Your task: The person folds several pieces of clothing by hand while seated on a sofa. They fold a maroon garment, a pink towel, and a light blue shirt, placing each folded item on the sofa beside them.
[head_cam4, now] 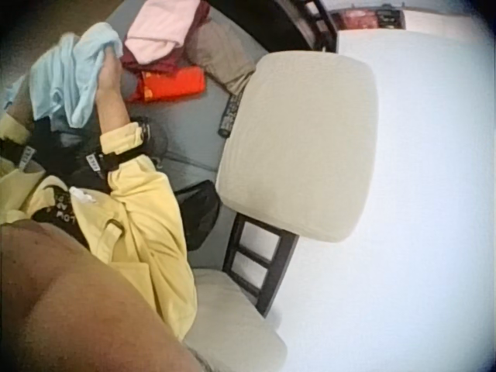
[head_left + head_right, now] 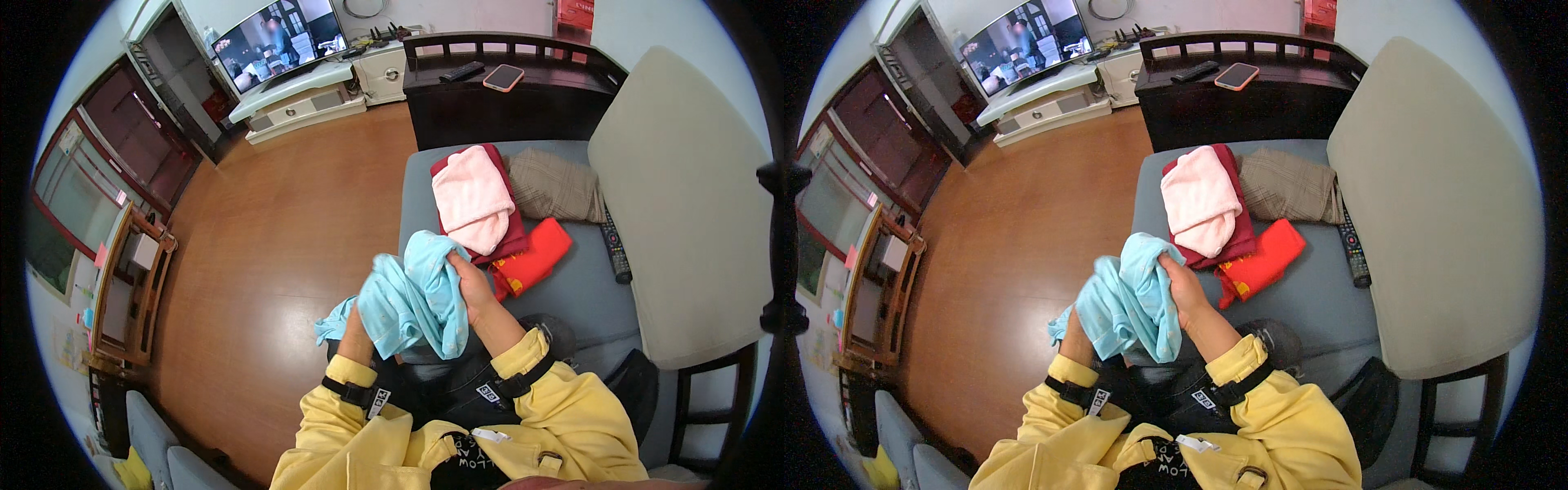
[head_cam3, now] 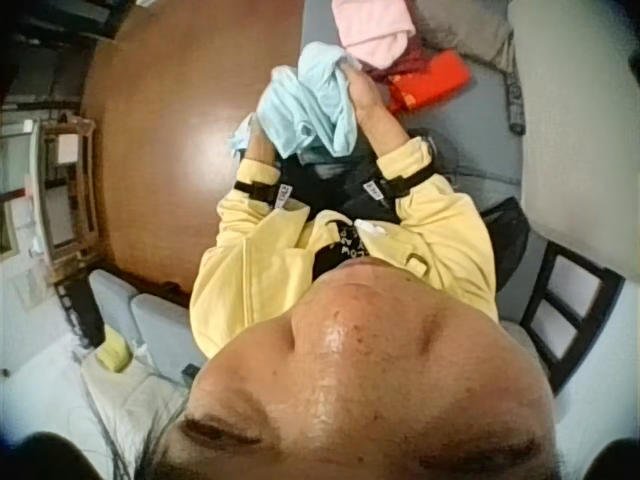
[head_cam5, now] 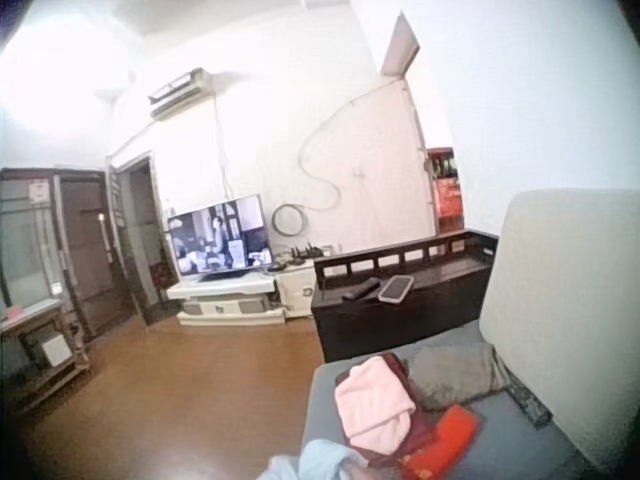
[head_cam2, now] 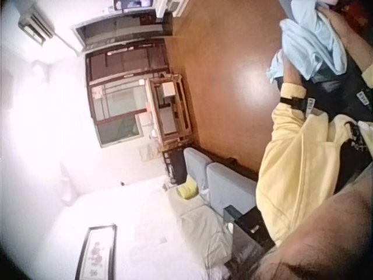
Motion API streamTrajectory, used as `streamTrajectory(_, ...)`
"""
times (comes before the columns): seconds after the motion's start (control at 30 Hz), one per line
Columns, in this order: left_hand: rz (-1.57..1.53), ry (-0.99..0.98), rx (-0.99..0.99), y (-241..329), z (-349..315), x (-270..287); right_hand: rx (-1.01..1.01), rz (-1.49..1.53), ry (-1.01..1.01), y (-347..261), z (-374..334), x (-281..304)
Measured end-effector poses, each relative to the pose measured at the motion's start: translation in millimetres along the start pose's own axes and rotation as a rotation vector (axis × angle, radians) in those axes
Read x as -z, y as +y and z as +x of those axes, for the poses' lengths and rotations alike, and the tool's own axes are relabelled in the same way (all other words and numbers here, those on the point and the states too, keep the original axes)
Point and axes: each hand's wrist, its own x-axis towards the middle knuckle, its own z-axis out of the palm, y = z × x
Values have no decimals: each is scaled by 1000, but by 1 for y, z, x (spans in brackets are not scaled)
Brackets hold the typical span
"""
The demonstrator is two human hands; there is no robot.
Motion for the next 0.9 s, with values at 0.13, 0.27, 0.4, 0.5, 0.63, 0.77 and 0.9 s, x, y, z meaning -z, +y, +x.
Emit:
streamTrajectory(0.13, 1047, 211, -687, 72, -8, -2, 163, 164, 97, -19, 1, -4)
streamTrajectory(0.27, 674, 447, -886, 118, -39, 15, 249, 280, 140, -36, -8, -9)
streamTrajectory(0.4, 31, 445, -644, 106, -92, 76, 220, 326, 83, -31, -14, -19)
streamTrajectory(0.5, -122, 492, -602, 64, -123, 142, 223, 283, 39, -23, -15, -23)
streamTrajectory(0.63, -277, 709, -261, -14, -160, 221, 250, 242, -2, -20, -14, -19)
streamTrajectory(0.77, 424, 738, -86, -47, -160, 272, 275, 249, -33, -20, -12, -15)
streamTrajectory(0.9, -219, 547, -420, -35, -171, 274, 299, 233, -13, -20, -12, -14)
